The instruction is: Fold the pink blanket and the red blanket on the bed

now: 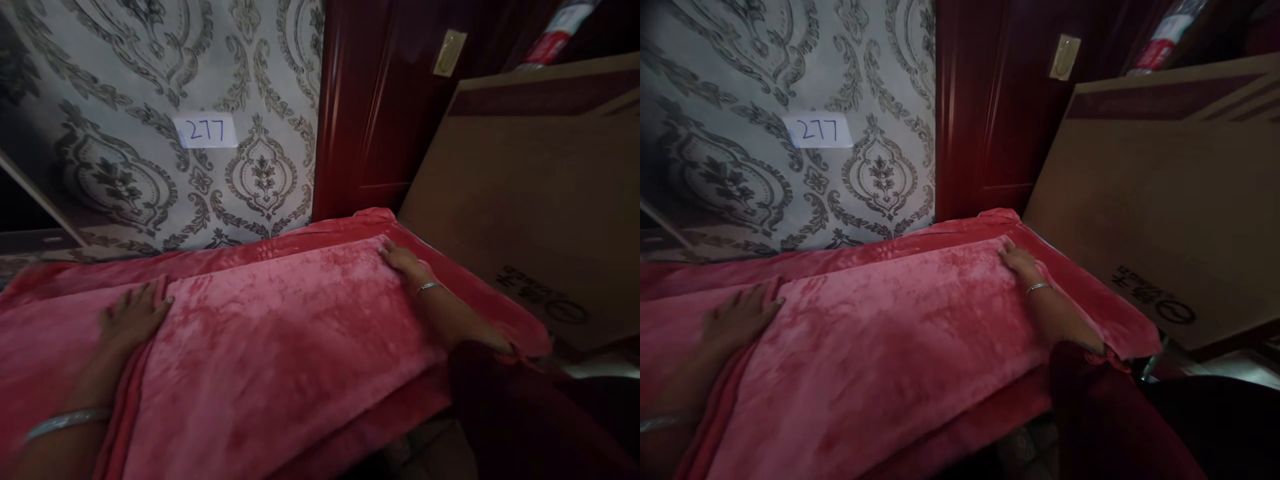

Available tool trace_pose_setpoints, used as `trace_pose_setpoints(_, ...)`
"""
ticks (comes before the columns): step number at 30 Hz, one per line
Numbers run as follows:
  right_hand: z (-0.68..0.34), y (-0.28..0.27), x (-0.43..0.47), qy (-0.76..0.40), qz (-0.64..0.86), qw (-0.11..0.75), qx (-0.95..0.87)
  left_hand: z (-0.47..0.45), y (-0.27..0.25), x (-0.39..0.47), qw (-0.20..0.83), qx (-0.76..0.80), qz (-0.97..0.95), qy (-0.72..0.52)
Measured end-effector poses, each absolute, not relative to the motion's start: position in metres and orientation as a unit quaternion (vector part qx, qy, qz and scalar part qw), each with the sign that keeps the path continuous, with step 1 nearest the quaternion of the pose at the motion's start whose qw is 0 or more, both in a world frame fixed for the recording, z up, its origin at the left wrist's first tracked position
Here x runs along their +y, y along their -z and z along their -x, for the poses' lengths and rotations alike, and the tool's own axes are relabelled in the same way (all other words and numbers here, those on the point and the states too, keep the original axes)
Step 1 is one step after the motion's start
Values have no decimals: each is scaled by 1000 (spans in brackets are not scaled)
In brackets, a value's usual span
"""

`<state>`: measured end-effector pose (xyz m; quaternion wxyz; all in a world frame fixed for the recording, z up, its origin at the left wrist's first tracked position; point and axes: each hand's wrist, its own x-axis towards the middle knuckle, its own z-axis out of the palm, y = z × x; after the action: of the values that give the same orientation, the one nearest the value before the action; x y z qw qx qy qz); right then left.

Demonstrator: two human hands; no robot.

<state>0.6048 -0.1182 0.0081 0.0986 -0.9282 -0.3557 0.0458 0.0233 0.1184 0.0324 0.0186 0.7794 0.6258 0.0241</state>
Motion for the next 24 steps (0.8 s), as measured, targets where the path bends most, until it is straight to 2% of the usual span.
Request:
trace_pose_setpoints(5,-610,-12,-171,-44,961,115,-247,-23,-35,119,26,617,-786,-35)
trace_pose_setpoints(10,-607,-4,-203,-34,952,149,-266,-23,-35,119,31,612,-789,-45)
trace_pose_setpoints(16,-596,8,-206,3,963,154,-222,-23,-37,116,36,609,-791,-45)
trace_pose_setpoints(21,-587,-4,-199,14,972,131,-194,-24,-41,108,47,597,-799,-50)
trace_pose_setpoints(24,-544,-8,-169,73,941,131,-303,-23,-42,104,52,586,-807,-63)
